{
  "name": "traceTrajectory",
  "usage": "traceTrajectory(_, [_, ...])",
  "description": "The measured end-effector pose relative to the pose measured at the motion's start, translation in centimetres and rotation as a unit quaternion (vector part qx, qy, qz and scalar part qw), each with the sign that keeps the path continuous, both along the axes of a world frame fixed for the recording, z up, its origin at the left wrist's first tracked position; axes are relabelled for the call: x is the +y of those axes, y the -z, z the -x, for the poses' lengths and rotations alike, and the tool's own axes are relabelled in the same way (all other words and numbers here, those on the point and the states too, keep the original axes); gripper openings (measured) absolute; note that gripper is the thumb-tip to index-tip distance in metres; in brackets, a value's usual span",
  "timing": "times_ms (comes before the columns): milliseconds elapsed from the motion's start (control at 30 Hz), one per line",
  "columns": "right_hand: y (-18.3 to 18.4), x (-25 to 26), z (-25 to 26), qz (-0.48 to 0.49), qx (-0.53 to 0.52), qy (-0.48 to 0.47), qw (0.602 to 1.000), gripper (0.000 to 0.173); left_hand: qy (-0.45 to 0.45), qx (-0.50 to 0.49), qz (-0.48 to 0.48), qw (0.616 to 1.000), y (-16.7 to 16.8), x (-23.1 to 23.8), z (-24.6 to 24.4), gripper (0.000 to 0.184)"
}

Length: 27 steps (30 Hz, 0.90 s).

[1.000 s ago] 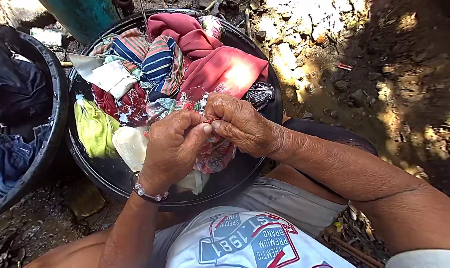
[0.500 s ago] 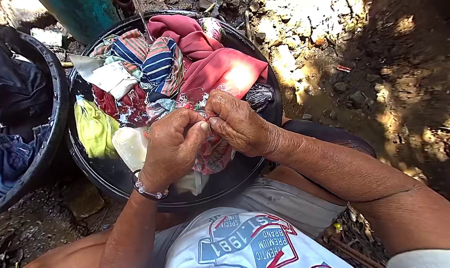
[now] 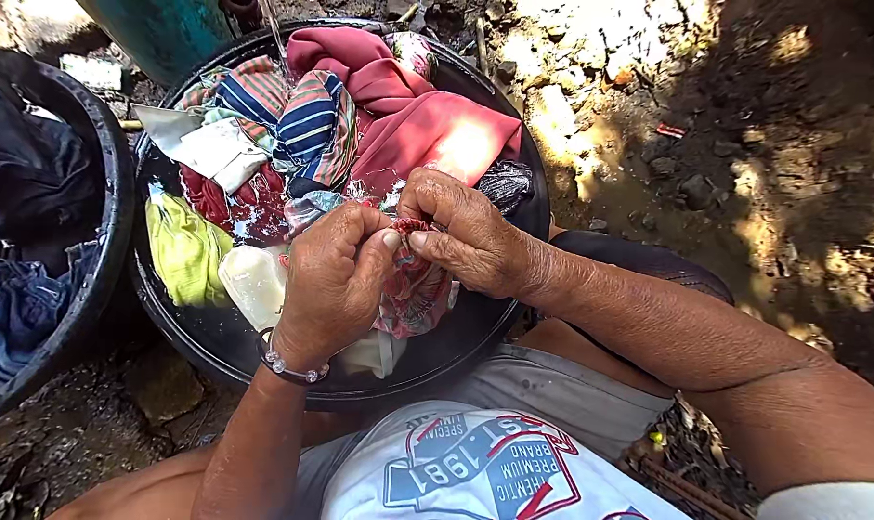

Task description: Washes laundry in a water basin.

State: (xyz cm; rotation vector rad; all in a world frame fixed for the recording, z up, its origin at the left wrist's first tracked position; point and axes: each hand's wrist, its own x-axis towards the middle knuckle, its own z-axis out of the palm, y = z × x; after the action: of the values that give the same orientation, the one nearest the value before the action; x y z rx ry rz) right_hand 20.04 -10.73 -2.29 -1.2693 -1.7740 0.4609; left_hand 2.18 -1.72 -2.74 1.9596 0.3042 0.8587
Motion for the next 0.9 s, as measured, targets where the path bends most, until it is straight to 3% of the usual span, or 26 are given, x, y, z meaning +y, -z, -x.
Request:
traceTrajectory(167, [0.3, 0.0, -0.3, -0.042, 0.004, -0.014, 0.999, 0.019, -0.003, 0.004, -0.021, 1.0, -0.2, 0.1, 0.1, 0.012])
traceTrajectory(500, [0.2, -0.4, 0.6, -0.02, -0.022, 0.009, 1.0, 0.021, -0.025, 0.019, -0.093, 0.995, -0.3, 0.2, -0.4, 0.014])
traceTrajectory(800, [0.1, -0.3, 0.5, -0.036, 0.001, 0.025, 0.999, 0.02, 0.038, -0.034, 0.037, 0.998, 0.2, 0.1, 0.1, 0.012])
traceTrajectory(900, [0.0, -0.2, 0.4, -0.037, -0.007, 0.029, 0.999, 0.019, 0.036, -0.024, 0.039, 0.998, 0.2, 0.2, 0.2, 0.012])
